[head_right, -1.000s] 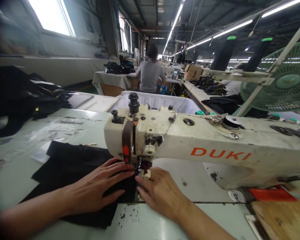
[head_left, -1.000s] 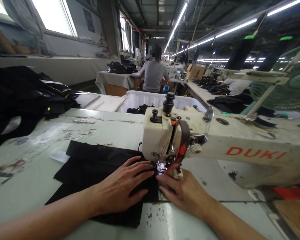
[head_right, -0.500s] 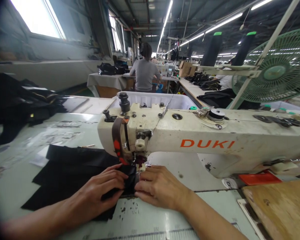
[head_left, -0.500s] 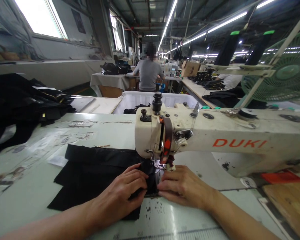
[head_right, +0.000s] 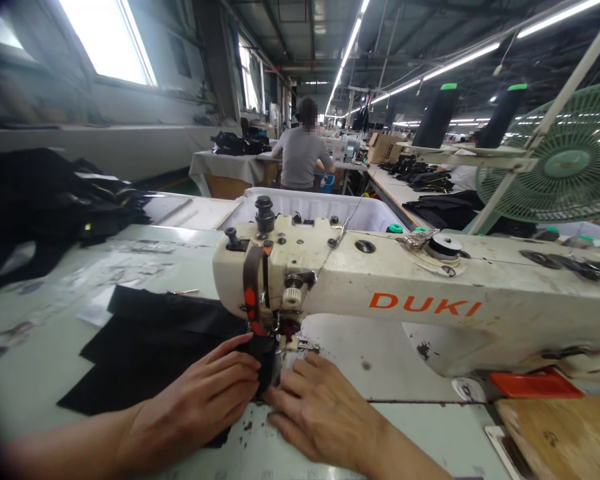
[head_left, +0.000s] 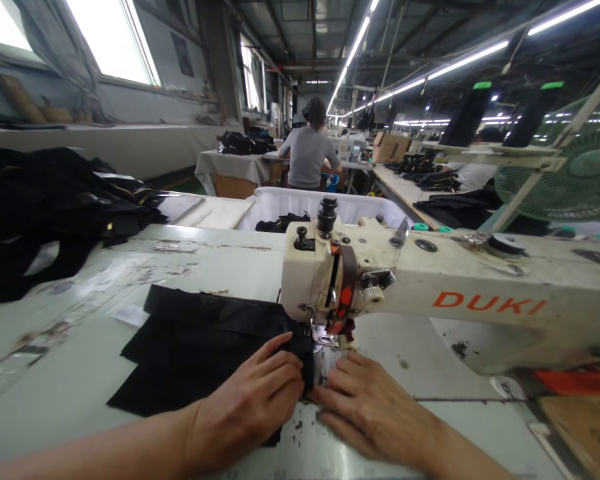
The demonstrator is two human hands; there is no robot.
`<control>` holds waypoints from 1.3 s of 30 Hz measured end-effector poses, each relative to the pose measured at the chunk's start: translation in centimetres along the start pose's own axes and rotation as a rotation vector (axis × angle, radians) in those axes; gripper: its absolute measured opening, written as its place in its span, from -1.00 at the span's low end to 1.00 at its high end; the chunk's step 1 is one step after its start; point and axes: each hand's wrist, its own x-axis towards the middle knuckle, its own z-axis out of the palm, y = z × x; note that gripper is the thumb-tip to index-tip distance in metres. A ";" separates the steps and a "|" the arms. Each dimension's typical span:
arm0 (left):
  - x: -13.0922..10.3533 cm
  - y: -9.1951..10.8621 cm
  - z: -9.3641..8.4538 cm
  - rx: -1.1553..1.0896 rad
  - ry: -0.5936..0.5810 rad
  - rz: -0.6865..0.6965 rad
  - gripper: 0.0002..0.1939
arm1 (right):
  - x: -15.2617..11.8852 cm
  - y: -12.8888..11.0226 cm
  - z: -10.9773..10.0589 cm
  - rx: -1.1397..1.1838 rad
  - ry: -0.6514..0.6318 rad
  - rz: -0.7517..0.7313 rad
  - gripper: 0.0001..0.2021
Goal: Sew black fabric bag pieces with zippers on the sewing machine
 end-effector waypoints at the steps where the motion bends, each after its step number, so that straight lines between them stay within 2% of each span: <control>1: 0.0 0.1 0.2 0.030 0.005 0.016 -0.84 | 0.0 0.0 0.1 0.003 0.006 -0.002 -0.80; 4: 0.0 0.1 0.5 0.026 -0.054 0.002 -0.81 | 0.1 0.0 0.1 0.012 0.020 -0.013 -0.79; 8: 0.2 -0.3 -0.1 -0.160 -0.125 -0.061 -0.86 | -0.1 0.2 0.0 0.005 0.051 -0.037 -0.80; 11: 0.1 -0.6 -0.3 -0.251 -0.096 -0.108 -0.83 | -0.1 0.4 0.0 0.014 0.062 -0.041 -0.81; 15: -0.2 -0.9 0.2 -0.314 0.001 -0.135 -0.85 | 0.0 0.3 0.0 0.036 0.070 -0.041 -0.80; 19: -0.3 -0.8 0.5 -0.205 0.051 -0.079 -0.87 | 0.2 0.2 0.0 0.047 0.073 -0.051 -0.80; 22: -0.3 -0.5 0.4 -0.109 -0.020 -0.024 -0.81 | 0.2 0.2 0.0 0.045 0.090 -0.055 -0.79; 26: 0.0 -0.5 0.0 -0.188 -0.106 -0.053 -0.84 | 0.1 0.2 0.2 0.028 0.109 -0.073 -0.77; 29: 0.1 -0.6 -0.3 -0.208 -0.123 -0.055 -0.83 | 0.0 0.1 0.3 0.022 0.112 -0.077 -0.77; 34: -0.2 -0.5 0.2 -0.125 -0.081 -0.004 -0.80 | -0.1 0.1 0.5 0.062 0.096 -0.050 -0.78; 39: -0.6 -0.3 0.3 -0.078 -0.186 -0.013 -0.83 | -0.1 0.2 0.6 0.104 0.082 -0.038 -0.76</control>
